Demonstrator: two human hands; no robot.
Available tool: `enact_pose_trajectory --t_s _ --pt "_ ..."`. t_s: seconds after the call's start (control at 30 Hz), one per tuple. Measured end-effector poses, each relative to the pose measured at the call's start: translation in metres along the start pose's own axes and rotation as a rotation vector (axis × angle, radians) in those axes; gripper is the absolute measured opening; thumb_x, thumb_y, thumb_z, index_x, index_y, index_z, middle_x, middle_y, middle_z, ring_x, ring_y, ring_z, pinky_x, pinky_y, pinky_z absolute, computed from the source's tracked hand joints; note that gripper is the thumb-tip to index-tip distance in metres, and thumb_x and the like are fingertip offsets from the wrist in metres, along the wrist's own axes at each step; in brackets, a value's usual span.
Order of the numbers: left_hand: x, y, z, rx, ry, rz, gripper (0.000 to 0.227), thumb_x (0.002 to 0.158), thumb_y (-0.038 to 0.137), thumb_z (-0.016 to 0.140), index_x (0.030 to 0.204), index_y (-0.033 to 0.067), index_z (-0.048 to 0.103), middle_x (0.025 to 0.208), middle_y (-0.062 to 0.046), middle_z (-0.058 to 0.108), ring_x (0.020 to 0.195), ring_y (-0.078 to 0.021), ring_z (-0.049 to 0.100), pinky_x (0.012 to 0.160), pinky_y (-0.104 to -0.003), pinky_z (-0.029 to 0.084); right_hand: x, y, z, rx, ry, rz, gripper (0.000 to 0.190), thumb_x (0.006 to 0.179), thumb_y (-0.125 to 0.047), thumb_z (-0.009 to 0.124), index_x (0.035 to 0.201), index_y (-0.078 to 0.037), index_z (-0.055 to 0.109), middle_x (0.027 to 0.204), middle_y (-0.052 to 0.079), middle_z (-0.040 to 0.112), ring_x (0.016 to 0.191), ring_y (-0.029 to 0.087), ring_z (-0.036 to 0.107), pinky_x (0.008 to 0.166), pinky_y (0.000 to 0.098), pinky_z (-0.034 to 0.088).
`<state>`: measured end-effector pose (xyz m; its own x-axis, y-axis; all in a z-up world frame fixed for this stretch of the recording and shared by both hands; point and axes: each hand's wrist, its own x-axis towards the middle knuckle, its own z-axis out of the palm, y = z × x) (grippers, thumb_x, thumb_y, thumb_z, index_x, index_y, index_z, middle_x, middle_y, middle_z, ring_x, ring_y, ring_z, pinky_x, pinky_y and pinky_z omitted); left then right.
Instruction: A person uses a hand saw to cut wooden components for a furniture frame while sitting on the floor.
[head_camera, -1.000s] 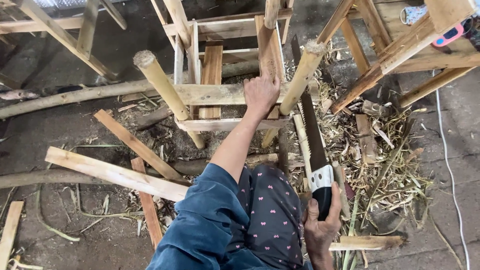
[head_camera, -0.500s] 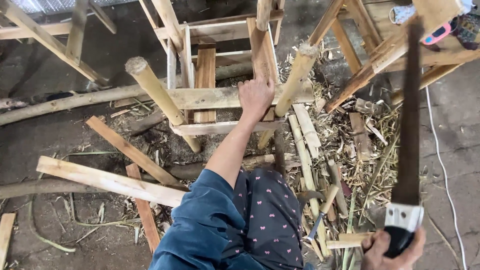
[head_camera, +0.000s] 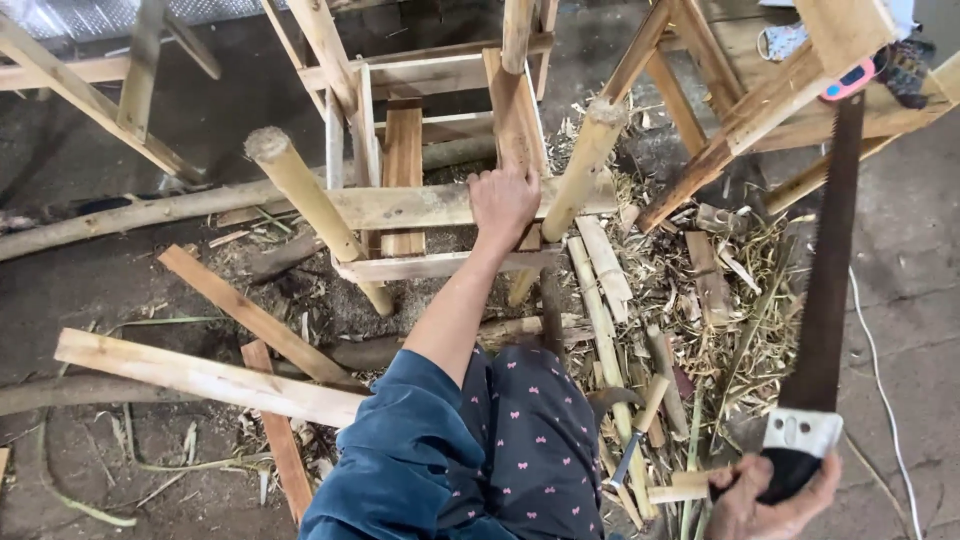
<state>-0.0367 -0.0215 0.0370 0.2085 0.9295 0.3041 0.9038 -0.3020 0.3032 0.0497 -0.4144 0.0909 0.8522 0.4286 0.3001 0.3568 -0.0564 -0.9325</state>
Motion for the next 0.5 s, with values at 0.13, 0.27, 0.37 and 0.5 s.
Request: enact_pose_trajectory --t_s 0.13,0.27,0.37,0.5 --pt "-0.001 -0.002 0.004 0.01 -0.005 0.01 0.047 0.091 0.035 0.041 0.12 0.0007 0.052 0.043 -0.002 0.055 0.038 -0.017 0.051 0.052 -0.032 0.044 0.019 -0.005 0.015 -0.077 -0.008 0.048 0.057 0.101 0.012 0.036 0.15 -0.012 0.019 0.087 0.011 0.042 0.054 0.014 0.04 0.045 0.0243 0.042" --pt "-0.002 -0.001 0.003 0.004 0.0 0.006 0.038 0.09 0.035 0.044 0.104 0.0018 0.056 0.048 -0.007 0.06 0.042 -0.0215 0.057 0.06 -0.037 0.047 0.034 0.02 0.019 -0.186 -0.044 -0.014 0.055 0.099 0.012 0.034 0.148 -0.008 0.018 0.077 0.012 0.045 0.049 0.016 0.043 0.038 0.0256 0.043" --pt "-0.001 -0.001 0.004 -0.031 0.011 0.004 0.039 0.09 0.034 0.043 0.106 0.001 0.056 0.047 -0.005 0.059 0.041 -0.0191 0.055 0.057 -0.035 0.047 0.039 0.023 0.025 -0.202 -0.003 -0.012 0.051 0.101 0.007 0.036 0.149 -0.003 0.02 0.077 0.011 0.045 0.048 0.015 0.042 0.04 0.0261 0.041" --pt "-0.001 -0.001 0.005 -0.019 0.0 -0.003 0.034 0.09 0.034 0.046 0.102 0.0034 0.056 0.047 -0.005 0.058 0.041 -0.0186 0.054 0.058 -0.035 0.047 0.048 0.02 0.03 -0.292 0.009 -0.067 0.052 0.099 0.009 0.036 0.148 -0.003 0.023 0.077 0.014 0.05 0.048 0.017 0.045 0.038 0.0277 0.041"
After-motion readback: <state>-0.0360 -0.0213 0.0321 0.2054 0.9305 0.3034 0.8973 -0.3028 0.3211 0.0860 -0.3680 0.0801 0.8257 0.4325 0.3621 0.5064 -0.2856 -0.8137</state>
